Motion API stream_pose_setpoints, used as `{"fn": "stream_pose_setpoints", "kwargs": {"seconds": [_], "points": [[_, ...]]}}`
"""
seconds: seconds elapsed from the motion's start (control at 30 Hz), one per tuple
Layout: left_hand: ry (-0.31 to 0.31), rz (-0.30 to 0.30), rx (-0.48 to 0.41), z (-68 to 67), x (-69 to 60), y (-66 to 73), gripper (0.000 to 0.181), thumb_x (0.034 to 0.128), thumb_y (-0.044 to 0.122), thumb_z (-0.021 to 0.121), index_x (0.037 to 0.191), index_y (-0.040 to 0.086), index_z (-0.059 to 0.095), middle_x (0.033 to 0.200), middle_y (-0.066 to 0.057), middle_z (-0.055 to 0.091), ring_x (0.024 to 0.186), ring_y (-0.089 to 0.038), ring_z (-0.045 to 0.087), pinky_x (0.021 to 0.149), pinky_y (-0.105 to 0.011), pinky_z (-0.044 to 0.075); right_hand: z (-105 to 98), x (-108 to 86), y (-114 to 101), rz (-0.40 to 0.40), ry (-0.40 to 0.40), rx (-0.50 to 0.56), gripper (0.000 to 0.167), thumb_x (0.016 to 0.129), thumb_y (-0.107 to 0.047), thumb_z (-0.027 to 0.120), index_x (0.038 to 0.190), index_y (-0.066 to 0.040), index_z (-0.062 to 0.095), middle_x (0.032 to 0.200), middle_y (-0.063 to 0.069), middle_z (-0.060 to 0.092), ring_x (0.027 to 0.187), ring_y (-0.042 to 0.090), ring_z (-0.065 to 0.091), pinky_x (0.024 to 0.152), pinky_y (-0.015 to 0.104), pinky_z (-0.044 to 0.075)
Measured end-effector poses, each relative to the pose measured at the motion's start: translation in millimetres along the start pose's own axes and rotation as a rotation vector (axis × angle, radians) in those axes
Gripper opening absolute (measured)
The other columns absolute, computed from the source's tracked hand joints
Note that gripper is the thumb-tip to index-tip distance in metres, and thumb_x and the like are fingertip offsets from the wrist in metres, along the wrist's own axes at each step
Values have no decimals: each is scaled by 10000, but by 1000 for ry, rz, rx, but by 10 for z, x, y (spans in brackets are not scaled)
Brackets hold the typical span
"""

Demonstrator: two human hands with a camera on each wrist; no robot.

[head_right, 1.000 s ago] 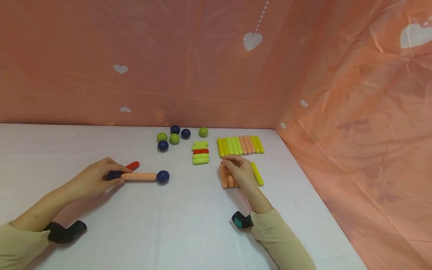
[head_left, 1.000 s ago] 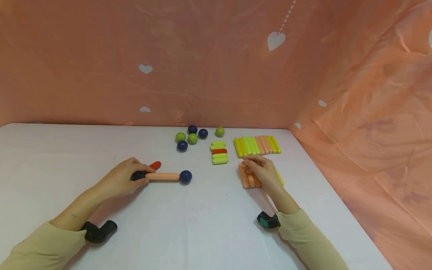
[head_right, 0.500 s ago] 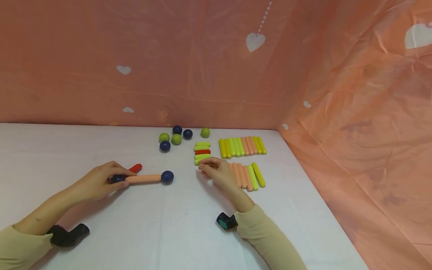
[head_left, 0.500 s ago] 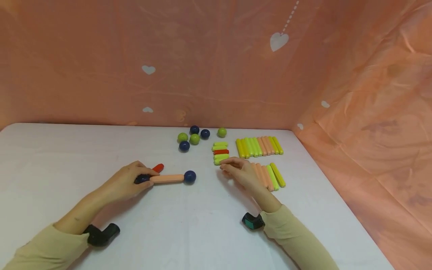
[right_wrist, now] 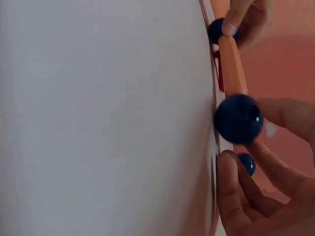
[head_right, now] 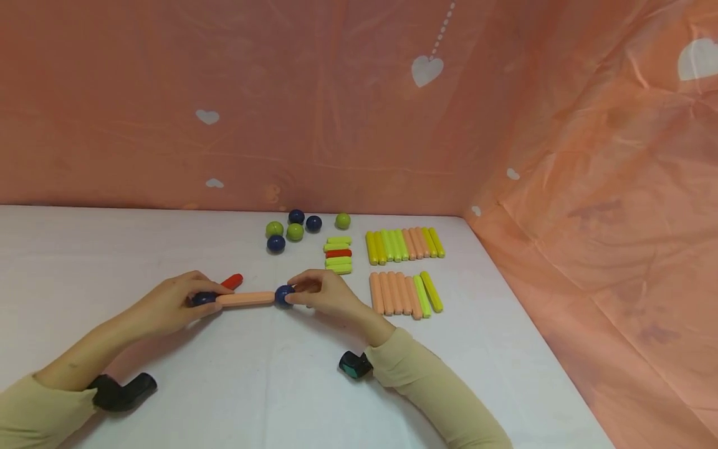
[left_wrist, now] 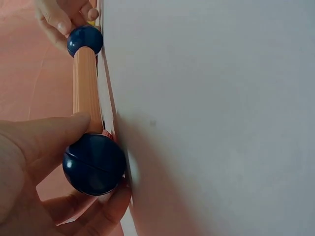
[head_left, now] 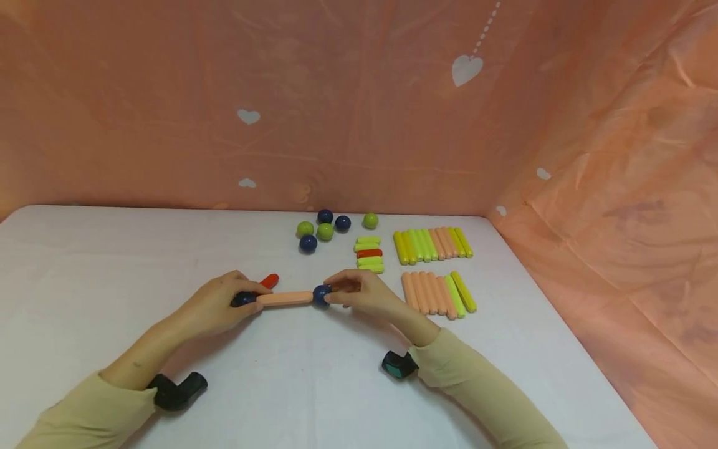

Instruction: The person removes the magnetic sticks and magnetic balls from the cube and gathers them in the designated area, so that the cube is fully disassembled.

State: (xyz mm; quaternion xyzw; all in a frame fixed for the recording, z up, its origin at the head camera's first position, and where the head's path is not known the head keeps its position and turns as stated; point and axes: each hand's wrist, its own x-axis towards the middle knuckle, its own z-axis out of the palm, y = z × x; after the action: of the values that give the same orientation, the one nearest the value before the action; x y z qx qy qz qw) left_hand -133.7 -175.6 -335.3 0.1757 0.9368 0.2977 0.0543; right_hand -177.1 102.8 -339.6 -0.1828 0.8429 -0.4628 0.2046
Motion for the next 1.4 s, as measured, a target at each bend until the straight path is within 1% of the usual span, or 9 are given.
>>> {"fn": "stream_pose_setpoints", "kwargs": {"seconds": [0.2,0.4,0.67,0.83,0.97,1.03,1.2,1.3,1.4], "points": [[0,2,6,1,-8,-1,238,860,166,697,1094,122,717,919,-72,581,807,-213,515,663,-296,414,89,88,-64,-97,-47,-130,358,857,-193,724,1199,-113,659,1106,47,647,904,114,530,786,199,450],[19,23,27,3,-20,6,246,856,179,706,1086,93,719,926,-94,592,782,-209,518,655,-315,413,160,158,-106,-176,-61,-270,262,858,-192,724,1109,-119,701,1021,19,646,871,109,459,758,206,373],[78,1,24,15,-44,28,204,828,186,734,1015,106,747,979,-122,582,831,-239,552,666,-350,439,179,163,-124,-194,-82,-312,264,894,-182,679,1144,-99,700,1025,37,654,849,100,445,741,199,347],[82,-9,36,15,-46,27,201,821,188,742,998,92,751,971,-125,591,817,-241,557,656,-359,442,141,188,-134,-207,-97,-291,251,908,-170,660,1145,-103,704,1051,52,668,867,96,475,769,201,374],[79,-11,51,21,-59,22,197,823,199,741,994,102,753,956,-111,606,809,-233,566,654,-367,445,95,226,-122,-63,-2,-185,263,907,-223,669,1159,-151,689,1088,39,661,888,137,532,783,240,445],[79,-16,55,20,-63,19,199,826,202,738,998,103,752,945,-101,610,795,-222,560,646,-357,436,71,257,-125,-3,74,-143,301,901,-224,676,1194,-156,664,1162,41,644,963,168,561,855,287,477],[84,-20,43,24,-67,27,201,827,193,735,1004,99,749,913,-78,611,758,-189,529,637,-323,409,27,392,-126,10,228,-162,429,881,-135,673,1298,-84,586,1249,156,582,1035,284,609,936,375,502],[89,-26,32,16,-79,34,197,831,190,729,1006,102,749,896,-64,611,740,-175,511,634,-304,396,28,485,-145,4,300,-205,461,867,-129,687,1307,-51,572,1185,218,555,989,308,639,894,364,526],[87,-34,13,9,-87,34,204,844,195,714,1024,103,745,885,-55,606,732,-170,491,629,-285,375,27,563,-155,10,357,-254,449,859,-152,708,1274,-36,586,1105,204,549,944,288,628,836,328,521]]}}
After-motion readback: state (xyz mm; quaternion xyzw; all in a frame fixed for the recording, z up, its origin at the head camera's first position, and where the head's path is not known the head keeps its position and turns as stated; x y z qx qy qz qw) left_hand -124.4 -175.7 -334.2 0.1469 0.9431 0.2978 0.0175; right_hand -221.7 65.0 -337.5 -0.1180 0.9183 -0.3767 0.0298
